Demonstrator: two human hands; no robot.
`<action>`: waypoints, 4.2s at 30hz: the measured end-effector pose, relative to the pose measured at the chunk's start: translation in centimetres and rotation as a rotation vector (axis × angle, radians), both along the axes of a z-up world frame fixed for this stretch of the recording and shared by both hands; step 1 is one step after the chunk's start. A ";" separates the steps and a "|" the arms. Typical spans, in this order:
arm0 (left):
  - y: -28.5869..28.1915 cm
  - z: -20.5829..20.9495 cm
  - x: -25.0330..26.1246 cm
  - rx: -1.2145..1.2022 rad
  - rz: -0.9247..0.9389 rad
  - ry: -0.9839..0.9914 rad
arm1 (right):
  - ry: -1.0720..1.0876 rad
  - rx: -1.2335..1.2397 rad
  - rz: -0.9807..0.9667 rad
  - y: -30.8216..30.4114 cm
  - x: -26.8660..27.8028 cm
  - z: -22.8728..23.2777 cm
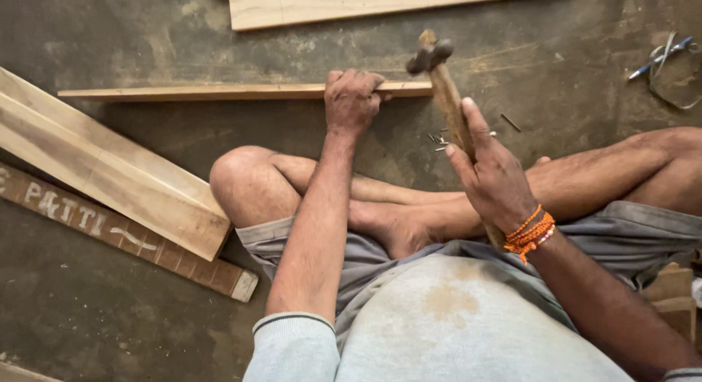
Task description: The person hammers nails into a wooden board while sitting on a workshop floor. They hold the wood steady and use a hammer to strike small nails into the surface to join wood pieces together.
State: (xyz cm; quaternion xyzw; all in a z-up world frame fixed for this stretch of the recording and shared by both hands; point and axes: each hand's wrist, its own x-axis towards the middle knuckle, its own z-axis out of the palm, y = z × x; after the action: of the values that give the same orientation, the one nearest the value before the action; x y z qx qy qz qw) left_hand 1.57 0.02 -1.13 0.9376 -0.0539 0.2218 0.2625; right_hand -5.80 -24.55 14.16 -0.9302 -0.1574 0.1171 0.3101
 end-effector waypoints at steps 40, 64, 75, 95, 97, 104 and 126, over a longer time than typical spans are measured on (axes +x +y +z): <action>-0.2 -0.8 0.6 0.069 -0.018 -0.005 | 0.028 -0.160 0.044 -0.2 1.5 0.0; 0.6 -0.1 -0.3 -0.007 -0.014 -0.071 | 0.683 0.662 -0.349 -0.2 1.7 -3.1; 0.3 -0.6 -0.3 -0.023 -0.007 -0.021 | 0.641 0.613 -0.354 0.3 1.5 -2.4; 0.7 -0.6 -0.2 0.011 0.007 -0.049 | 0.653 0.601 -0.388 1.1 0.4 -2.4; 0.4 -0.6 -0.2 -0.015 0.008 -0.026 | 0.571 0.730 -0.421 1.4 0.0 -3.1; 0.7 -0.6 0.0 -0.015 0.000 -0.037 | 0.662 0.559 -0.356 0.7 0.9 -2.7; 1.1 -0.8 -0.4 -0.001 0.034 -0.045 | 0.540 0.606 -0.388 2.2 -0.4 -3.7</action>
State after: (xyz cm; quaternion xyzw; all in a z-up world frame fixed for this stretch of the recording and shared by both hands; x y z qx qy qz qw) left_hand 1.14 1.08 -1.92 0.9330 -0.0438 0.2471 0.2577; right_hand -6.19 -22.40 10.47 -0.7460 0.0793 0.2440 0.6146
